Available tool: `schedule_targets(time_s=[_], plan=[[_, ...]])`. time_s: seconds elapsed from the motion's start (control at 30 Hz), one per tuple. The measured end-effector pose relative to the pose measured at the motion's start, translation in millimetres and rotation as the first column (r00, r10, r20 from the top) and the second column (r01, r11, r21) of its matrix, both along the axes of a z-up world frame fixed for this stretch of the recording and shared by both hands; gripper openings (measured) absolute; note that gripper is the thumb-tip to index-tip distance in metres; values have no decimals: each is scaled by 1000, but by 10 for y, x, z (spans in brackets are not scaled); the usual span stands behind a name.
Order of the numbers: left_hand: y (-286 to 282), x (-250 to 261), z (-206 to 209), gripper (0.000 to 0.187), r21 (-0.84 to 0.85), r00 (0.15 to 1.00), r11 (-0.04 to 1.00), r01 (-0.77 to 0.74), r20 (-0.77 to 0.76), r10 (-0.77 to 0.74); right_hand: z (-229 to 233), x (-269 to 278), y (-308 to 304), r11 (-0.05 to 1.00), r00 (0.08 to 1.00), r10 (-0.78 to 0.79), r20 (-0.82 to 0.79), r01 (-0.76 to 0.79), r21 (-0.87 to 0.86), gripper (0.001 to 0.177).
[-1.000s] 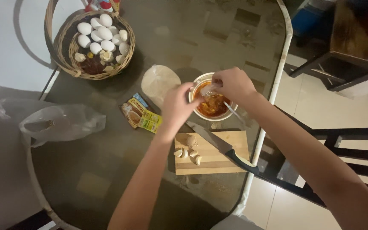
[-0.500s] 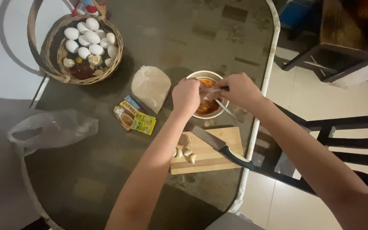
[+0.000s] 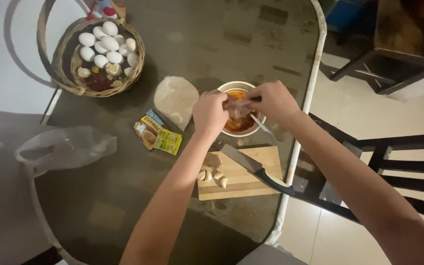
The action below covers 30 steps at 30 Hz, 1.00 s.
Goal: The person prepares a meal by cracking eggs into a bowl, adding canned sardines, mixing the ingredients, and peeling garlic.
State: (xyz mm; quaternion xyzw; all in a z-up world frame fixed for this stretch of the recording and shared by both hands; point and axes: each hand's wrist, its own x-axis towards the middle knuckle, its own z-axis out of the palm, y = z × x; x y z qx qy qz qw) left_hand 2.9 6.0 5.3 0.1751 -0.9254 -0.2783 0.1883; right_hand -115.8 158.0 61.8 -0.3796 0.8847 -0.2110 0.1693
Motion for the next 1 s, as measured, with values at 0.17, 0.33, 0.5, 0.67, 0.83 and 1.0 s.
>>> schedule_targets(time_s=[0.17, 0.33, 0.5, 0.67, 0.83, 1.0], plan=[[-80, 27, -2, 20, 26, 997, 997, -74, 16, 73, -328, -209, -57, 982, 982, 175, -71, -179, -56, 26], [-99, -25, -65, 23, 69, 993, 992, -107, 47, 104, 5, -97, -92, 999, 993, 23, 120, -26, 27, 33], [-52, -100, -40, 22, 125, 997, 989, -78, 9, 77, 47, -105, -85, 997, 998, -48, -28, 50, 65, 27], [9, -197, -3, 22, 157, 997, 985, -76, 3, 76, -56, -201, 9, 998, 1000, 11, -8, -12, -67, 30], [4, -321, -102, 19, 113, 998, 992, -48, 41, 44, -237, -339, 48, 1000, 994, 9, 110, -11, 17, 37], [42, -353, -63, 14, 151, 996, 989, -6, 88, -7, -33, -246, 34, 997, 975, 6, 221, -23, 73, 46]])
